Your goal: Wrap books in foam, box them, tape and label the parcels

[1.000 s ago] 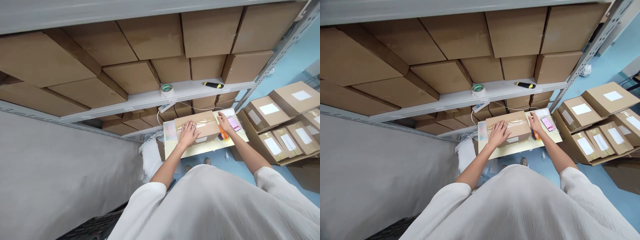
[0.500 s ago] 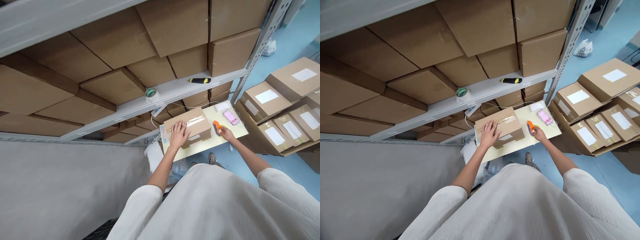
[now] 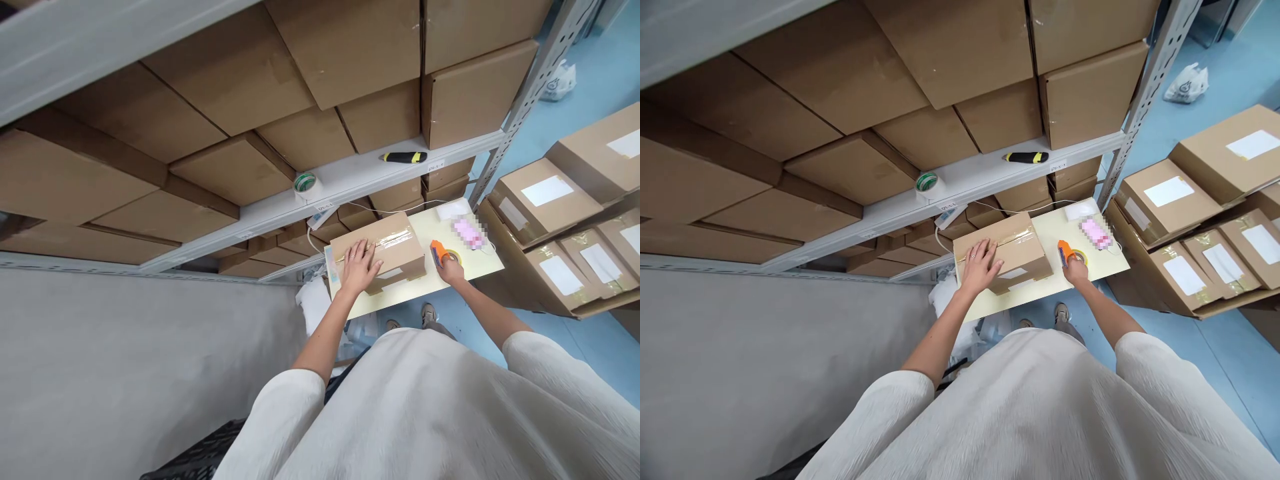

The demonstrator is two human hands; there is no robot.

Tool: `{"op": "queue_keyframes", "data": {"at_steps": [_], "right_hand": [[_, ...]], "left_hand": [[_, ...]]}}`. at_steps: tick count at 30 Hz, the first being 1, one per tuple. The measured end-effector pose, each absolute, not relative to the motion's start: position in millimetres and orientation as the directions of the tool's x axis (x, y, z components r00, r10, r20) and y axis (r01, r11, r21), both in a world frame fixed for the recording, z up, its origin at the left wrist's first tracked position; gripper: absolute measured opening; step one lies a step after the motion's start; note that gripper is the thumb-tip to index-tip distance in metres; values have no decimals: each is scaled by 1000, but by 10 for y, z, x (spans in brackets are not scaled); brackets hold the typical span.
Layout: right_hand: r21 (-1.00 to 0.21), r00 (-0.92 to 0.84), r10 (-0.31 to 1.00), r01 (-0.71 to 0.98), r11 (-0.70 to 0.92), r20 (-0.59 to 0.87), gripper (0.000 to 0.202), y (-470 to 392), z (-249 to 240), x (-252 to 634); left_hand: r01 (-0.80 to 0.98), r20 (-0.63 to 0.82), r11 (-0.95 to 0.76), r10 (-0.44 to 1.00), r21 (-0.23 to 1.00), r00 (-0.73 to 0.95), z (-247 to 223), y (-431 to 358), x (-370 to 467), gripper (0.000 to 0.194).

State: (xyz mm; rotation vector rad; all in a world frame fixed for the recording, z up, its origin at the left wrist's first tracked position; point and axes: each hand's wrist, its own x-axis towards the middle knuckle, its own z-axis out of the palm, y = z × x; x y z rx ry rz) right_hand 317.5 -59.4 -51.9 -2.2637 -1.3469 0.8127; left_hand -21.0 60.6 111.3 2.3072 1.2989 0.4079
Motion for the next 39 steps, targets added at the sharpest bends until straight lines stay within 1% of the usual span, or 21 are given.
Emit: {"op": "queue_keyframes", "data": {"at_steps": [2,5,7,9,11,13,16,18,22,24,26,29,32,36,39], "right_hand": [[-598,388,888,660,-454,-246,37,-597,-459,3213],[-527,437,856,676,-516,-277,30,-604,-259,3291],[-502,465,837,671,-546,-287,29,-615,-65,3358],[-540,489,837,648,-538,-247,31,-626,167,3439],[-616,512,843,614,-493,-165,36,-626,435,3527],[-687,500,862,596,-415,-87,38,-603,730,3612],[-769,430,903,575,-280,-7,35,-519,1180,3684],[-824,400,917,521,-223,5,34,-440,1442,3664],[-878,302,953,453,-156,-13,30,-294,1762,3451],[-886,247,968,441,-144,-34,28,-242,1810,3305],[-891,193,979,429,-147,-68,27,-202,1796,3181],[-897,101,984,407,-174,-145,29,-147,1703,3081],[-902,9,977,383,-200,-213,31,-81,1577,3057],[-906,-85,967,378,-192,-241,33,56,1442,3063],[-888,-163,955,434,-156,-248,34,208,1408,3092]], "left_hand": [[712,39,-449,858,539,512,1103,611,-212,62],[703,48,-454,856,547,515,1092,622,-210,62],[703,52,-465,851,538,523,1088,624,-204,62],[695,60,-476,844,538,532,1085,611,-196,61],[673,75,-483,838,560,540,1076,581,-185,61],[642,95,-482,836,596,540,1060,538,-169,61],[619,120,-478,841,623,528,1030,469,-137,62],[637,125,-502,832,584,541,1001,418,-118,64],[709,71,-598,781,374,620,841,280,-85,67],[728,12,-616,766,302,643,700,217,-57,66],[723,-27,-627,750,289,661,551,193,-18,64],[677,-28,-662,708,320,705,389,254,30,63],[613,-10,-702,654,363,756,333,381,26,63],[577,23,-712,637,401,770,333,472,-24,64],[585,47,-699,657,412,752,331,455,-30,67]]}}
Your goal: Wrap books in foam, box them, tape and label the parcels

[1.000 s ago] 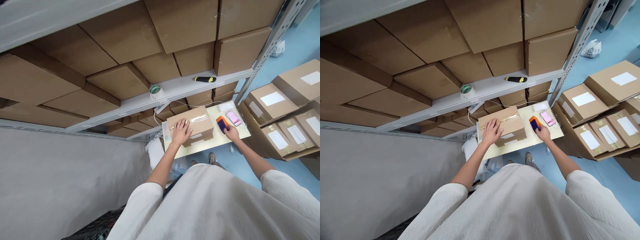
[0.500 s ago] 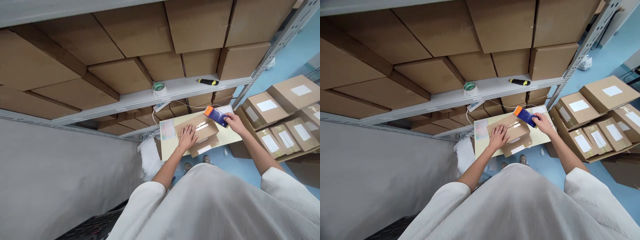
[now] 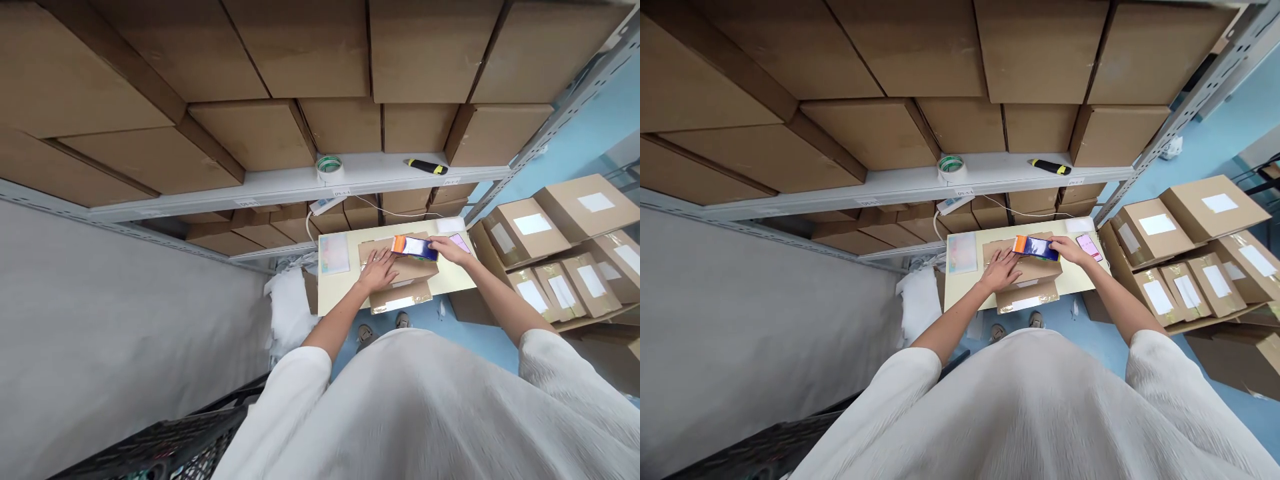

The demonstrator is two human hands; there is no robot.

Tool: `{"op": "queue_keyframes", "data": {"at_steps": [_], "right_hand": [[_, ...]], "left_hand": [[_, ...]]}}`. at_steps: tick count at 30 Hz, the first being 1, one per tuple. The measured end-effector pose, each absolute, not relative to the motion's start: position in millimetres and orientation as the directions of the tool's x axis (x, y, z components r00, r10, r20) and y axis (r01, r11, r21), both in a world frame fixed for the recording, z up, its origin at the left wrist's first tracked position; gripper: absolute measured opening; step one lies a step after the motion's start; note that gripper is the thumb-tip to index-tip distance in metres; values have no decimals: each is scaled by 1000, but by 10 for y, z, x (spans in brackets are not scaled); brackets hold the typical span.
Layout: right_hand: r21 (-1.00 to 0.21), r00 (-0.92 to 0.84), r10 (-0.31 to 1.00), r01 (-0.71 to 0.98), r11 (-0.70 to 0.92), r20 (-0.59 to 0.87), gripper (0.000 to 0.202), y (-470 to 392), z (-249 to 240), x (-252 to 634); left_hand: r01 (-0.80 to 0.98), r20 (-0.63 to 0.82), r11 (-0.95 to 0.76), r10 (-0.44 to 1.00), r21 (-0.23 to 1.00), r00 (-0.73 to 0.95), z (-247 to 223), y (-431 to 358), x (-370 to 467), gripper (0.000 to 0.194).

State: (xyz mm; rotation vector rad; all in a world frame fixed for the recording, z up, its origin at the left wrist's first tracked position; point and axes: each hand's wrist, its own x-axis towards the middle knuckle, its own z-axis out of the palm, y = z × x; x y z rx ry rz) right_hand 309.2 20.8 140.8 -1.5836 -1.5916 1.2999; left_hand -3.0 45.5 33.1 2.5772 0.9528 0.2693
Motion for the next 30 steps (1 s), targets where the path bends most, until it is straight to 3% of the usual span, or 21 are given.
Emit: {"op": "queue_keyframes", "data": {"at_steps": [6,14,17,25,30], "right_hand": [[-751,-328,898,661,-5,-294,35,478,1490,3155],[-472,-282,915,874,120,-289,47,363,1538,2964],[-455,-302,908,878,148,-289,57,360,1528,3013],[-502,-281,930,855,131,-237,46,368,1352,3413],[-572,-258,936,817,79,-240,49,277,1283,3599]], "left_hand": [[638,102,-650,729,413,676,319,391,26,57],[699,105,-597,785,395,611,292,268,49,59],[704,91,-593,786,391,612,292,258,46,62],[701,43,-574,785,424,618,367,320,29,58],[660,63,-504,818,558,572,499,402,30,44]]}}
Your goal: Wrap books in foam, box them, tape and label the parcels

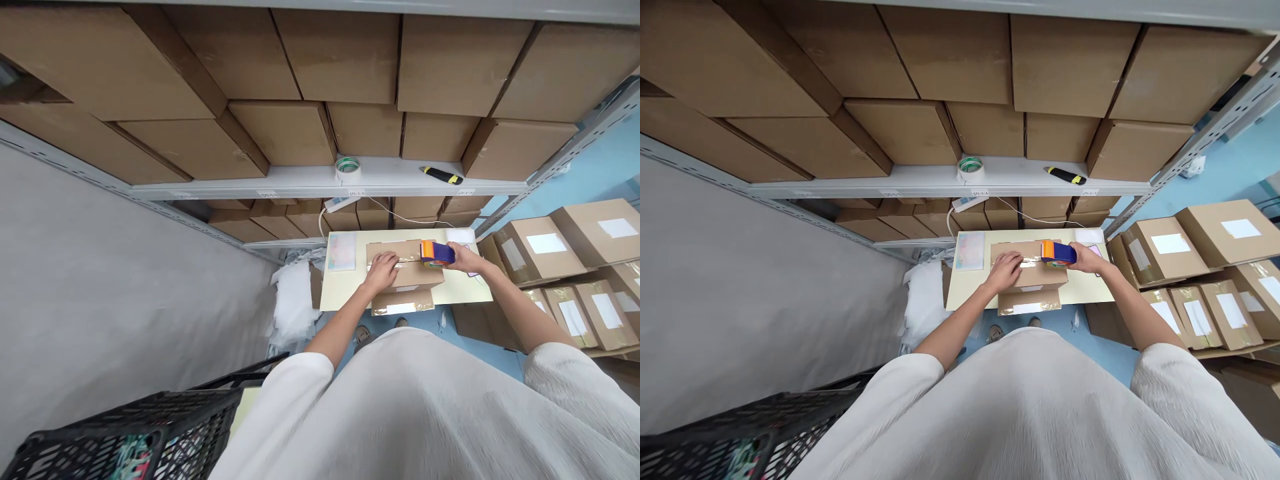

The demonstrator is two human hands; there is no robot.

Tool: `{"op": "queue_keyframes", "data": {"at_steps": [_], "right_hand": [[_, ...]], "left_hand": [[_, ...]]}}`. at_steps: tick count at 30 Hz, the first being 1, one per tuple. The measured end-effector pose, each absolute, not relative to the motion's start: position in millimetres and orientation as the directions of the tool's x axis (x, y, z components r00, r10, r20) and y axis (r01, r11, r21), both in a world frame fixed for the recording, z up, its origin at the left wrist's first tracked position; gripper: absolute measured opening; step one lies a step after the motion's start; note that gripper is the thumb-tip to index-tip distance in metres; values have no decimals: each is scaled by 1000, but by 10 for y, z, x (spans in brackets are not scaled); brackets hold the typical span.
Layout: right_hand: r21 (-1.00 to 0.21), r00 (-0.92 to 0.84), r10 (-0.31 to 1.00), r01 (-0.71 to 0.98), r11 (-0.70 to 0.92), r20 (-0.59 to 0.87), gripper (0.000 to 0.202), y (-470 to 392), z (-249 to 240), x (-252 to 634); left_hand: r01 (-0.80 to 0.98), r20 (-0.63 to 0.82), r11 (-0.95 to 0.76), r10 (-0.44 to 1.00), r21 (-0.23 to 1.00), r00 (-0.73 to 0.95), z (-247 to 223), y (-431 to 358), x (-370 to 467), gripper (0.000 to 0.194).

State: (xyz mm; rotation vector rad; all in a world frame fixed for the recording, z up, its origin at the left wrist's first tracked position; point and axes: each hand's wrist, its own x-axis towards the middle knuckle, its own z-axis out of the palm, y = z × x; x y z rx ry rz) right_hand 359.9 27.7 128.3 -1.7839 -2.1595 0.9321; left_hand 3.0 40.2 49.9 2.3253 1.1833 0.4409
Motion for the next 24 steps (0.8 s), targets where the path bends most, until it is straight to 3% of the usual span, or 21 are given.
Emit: {"op": "queue_keyframes", "data": {"at_steps": [4,8,11,15,24], "right_hand": [[-567,-230,948,821,66,-223,50,232,1259,3648],[-582,-235,947,811,68,-217,50,222,1235,3650],[-591,-230,947,804,54,-226,50,218,1230,3653],[-591,-221,946,806,42,-235,51,215,1231,3653],[-578,-241,939,814,58,-245,45,218,1282,3564]], "left_hand": [[521,52,-280,910,806,410,643,461,153,34],[167,-136,101,967,981,214,787,494,433,19],[-4,-278,286,934,958,227,899,500,633,26],[-95,-381,419,883,903,276,1022,472,786,37],[-113,-409,438,888,892,209,992,482,894,47]]}}
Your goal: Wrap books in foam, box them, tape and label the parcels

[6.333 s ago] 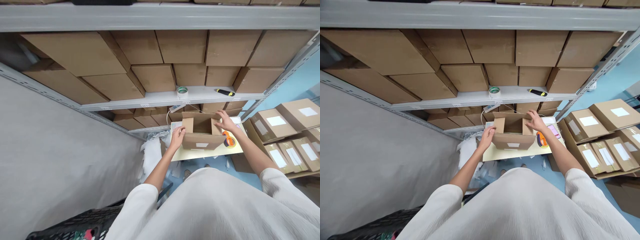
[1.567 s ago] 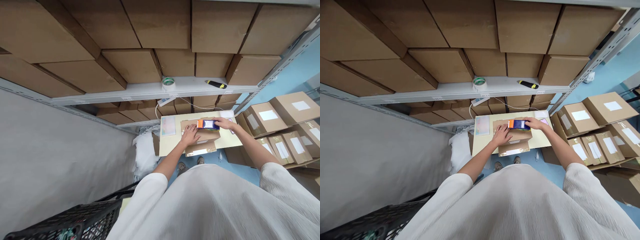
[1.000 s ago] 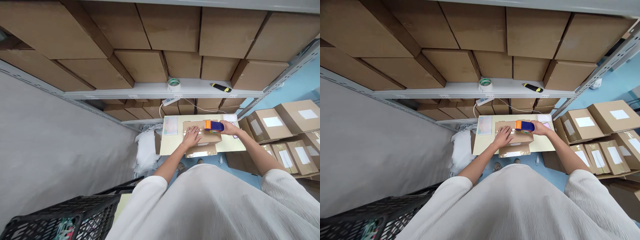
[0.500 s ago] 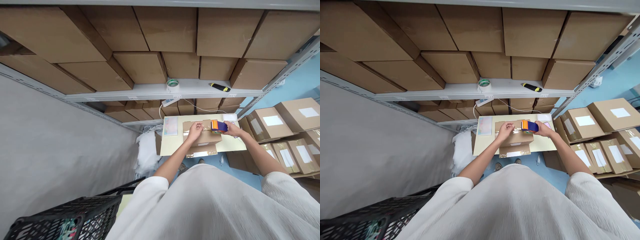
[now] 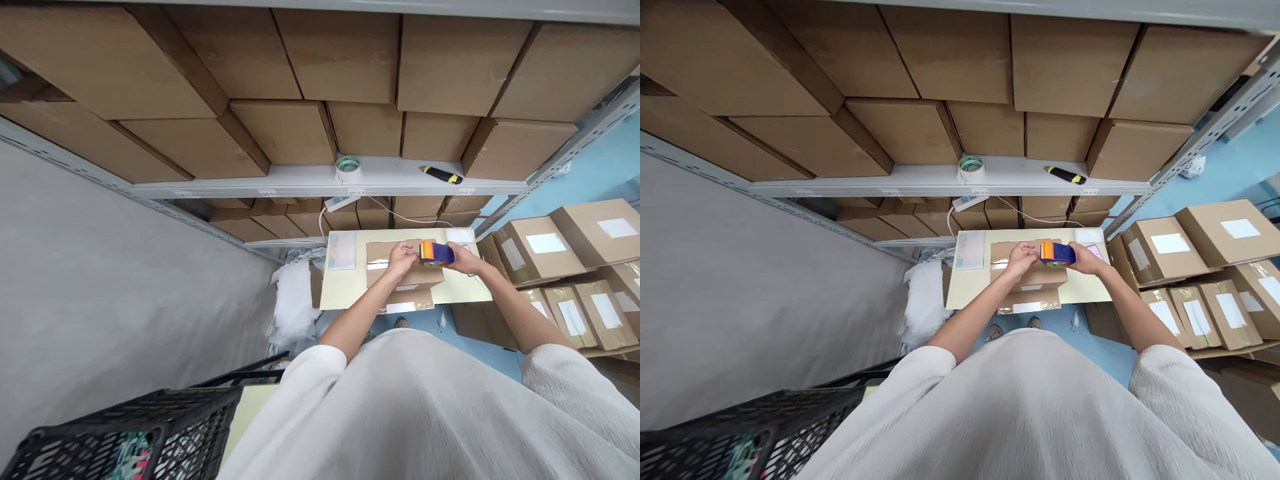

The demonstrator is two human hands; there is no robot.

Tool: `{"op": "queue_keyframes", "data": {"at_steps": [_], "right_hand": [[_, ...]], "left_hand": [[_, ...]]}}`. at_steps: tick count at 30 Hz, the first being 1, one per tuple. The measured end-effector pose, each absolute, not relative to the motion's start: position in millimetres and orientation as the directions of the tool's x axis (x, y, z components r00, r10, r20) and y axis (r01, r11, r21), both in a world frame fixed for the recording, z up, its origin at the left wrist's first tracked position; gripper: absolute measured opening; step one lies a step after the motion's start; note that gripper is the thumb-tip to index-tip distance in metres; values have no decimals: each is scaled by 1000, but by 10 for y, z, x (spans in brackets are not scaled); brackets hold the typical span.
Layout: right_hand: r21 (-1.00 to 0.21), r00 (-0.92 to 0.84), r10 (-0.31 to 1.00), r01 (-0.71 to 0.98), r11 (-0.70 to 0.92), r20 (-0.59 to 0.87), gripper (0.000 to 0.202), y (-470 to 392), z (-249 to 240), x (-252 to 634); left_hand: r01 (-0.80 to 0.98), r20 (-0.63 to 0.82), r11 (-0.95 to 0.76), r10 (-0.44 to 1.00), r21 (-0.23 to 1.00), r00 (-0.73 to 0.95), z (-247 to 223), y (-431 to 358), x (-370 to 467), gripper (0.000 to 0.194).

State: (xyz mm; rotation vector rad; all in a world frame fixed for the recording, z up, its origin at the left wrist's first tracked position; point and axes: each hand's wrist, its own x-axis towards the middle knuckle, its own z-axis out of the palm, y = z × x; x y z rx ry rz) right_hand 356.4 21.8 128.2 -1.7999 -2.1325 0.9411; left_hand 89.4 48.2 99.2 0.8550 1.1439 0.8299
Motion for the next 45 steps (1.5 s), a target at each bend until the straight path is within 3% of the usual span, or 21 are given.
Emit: {"op": "queue_keyframes", "data": {"at_steps": [4,10,16,22,35,45], "right_hand": [[-533,-270,920,842,83,-284,40,259,1372,3464],[-360,-343,879,907,219,-330,35,410,1522,3283],[-208,-340,864,937,280,-371,44,523,1600,3162],[-146,-347,858,938,314,-378,43,613,1670,2966],[-25,-326,866,939,343,-380,51,618,1787,2486],[107,-324,833,906,410,-449,41,584,1909,2295]], "left_hand": [[-73,-388,397,914,915,116,943,471,758,49],[-31,-378,378,926,925,28,846,505,474,57],[-137,-389,379,920,915,-51,726,581,-51,57],[-229,-424,395,901,889,-93,580,513,-571,62],[-261,-400,357,907,897,-135,335,411,-785,56],[-329,-387,326,911,886,-140,215,466,-936,55]]}}
